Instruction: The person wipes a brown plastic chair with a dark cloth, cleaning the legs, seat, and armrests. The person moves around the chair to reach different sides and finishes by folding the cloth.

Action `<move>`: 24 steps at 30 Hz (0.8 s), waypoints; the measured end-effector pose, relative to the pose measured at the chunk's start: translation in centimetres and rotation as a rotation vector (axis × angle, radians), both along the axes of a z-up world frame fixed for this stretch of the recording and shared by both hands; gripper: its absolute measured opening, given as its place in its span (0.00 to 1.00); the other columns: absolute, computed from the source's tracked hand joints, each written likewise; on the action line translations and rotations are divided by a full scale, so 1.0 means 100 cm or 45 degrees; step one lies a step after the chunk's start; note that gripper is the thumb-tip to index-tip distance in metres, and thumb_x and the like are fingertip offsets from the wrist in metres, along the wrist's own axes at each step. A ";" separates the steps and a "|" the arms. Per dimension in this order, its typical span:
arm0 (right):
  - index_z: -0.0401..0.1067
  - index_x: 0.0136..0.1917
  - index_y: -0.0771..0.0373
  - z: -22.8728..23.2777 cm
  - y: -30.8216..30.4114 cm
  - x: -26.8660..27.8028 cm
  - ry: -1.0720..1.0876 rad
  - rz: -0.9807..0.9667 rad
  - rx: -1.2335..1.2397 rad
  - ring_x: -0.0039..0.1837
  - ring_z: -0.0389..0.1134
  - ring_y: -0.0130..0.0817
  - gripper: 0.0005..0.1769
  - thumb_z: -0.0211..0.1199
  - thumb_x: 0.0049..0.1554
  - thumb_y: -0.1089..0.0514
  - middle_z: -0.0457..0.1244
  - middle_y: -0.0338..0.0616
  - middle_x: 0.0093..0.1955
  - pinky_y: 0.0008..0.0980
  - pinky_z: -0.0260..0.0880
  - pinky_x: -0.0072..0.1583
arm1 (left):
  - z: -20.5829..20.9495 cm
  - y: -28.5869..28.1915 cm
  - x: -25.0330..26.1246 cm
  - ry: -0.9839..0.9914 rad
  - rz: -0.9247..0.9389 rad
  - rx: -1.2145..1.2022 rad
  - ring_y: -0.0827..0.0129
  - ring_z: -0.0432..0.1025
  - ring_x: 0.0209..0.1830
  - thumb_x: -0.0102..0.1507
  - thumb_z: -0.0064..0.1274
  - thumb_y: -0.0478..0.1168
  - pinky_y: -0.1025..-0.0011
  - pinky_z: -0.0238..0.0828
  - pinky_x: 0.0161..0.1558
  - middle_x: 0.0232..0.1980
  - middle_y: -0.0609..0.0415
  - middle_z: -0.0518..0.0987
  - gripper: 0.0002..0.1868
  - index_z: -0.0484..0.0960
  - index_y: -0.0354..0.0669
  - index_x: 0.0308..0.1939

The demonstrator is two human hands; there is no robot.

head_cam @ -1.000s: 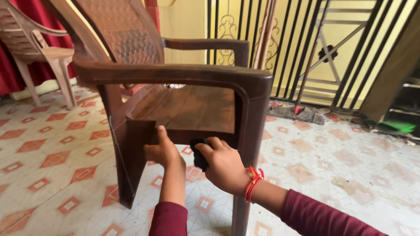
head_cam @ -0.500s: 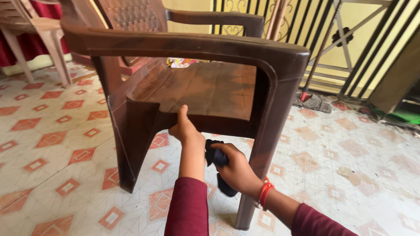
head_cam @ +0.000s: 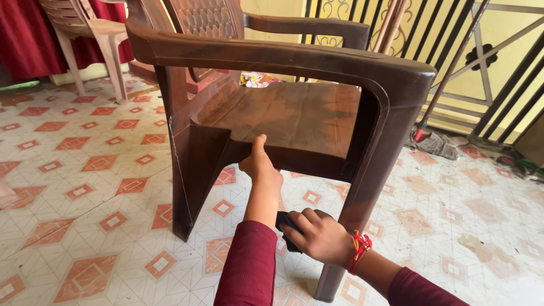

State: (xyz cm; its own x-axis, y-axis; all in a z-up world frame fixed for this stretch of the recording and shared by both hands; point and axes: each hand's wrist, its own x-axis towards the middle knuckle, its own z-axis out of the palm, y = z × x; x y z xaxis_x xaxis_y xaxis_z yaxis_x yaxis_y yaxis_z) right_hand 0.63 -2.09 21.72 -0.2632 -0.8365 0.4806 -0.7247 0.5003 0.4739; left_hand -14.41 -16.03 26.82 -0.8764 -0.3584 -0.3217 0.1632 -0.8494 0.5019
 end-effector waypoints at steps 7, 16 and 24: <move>0.75 0.58 0.62 -0.004 0.005 0.004 0.028 -0.007 0.051 0.47 0.67 0.36 0.20 0.64 0.53 0.53 0.65 0.48 0.53 0.32 0.73 0.42 | -0.003 0.005 0.007 -0.033 0.021 -0.073 0.63 0.71 0.49 0.51 0.67 0.42 0.61 0.71 0.54 0.55 0.45 0.77 0.33 0.73 0.24 0.53; 0.75 0.59 0.61 -0.005 0.019 0.019 0.026 -0.002 0.056 0.48 0.67 0.37 0.20 0.64 0.55 0.53 0.64 0.46 0.52 0.33 0.74 0.43 | -0.005 0.015 0.026 -0.096 0.006 -0.116 0.63 0.69 0.56 0.53 0.67 0.43 0.60 0.66 0.59 0.60 0.45 0.73 0.38 0.65 0.27 0.59; 0.75 0.59 0.60 -0.004 0.022 0.020 0.054 -0.002 0.082 0.51 0.67 0.37 0.20 0.64 0.55 0.52 0.64 0.48 0.54 0.34 0.74 0.44 | 0.004 0.017 0.039 -0.060 -0.019 -0.076 0.60 0.69 0.59 0.52 0.66 0.44 0.54 0.66 0.62 0.61 0.44 0.74 0.38 0.67 0.27 0.59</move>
State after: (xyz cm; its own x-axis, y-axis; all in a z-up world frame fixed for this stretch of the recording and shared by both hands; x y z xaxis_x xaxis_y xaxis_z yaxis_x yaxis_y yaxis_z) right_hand 2.62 0.14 21.32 -0.2451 -0.8657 0.4365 -0.7026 0.4688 0.5353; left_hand -10.49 -14.31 27.20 -0.8662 -0.3650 -0.3412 0.1253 -0.8197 0.5589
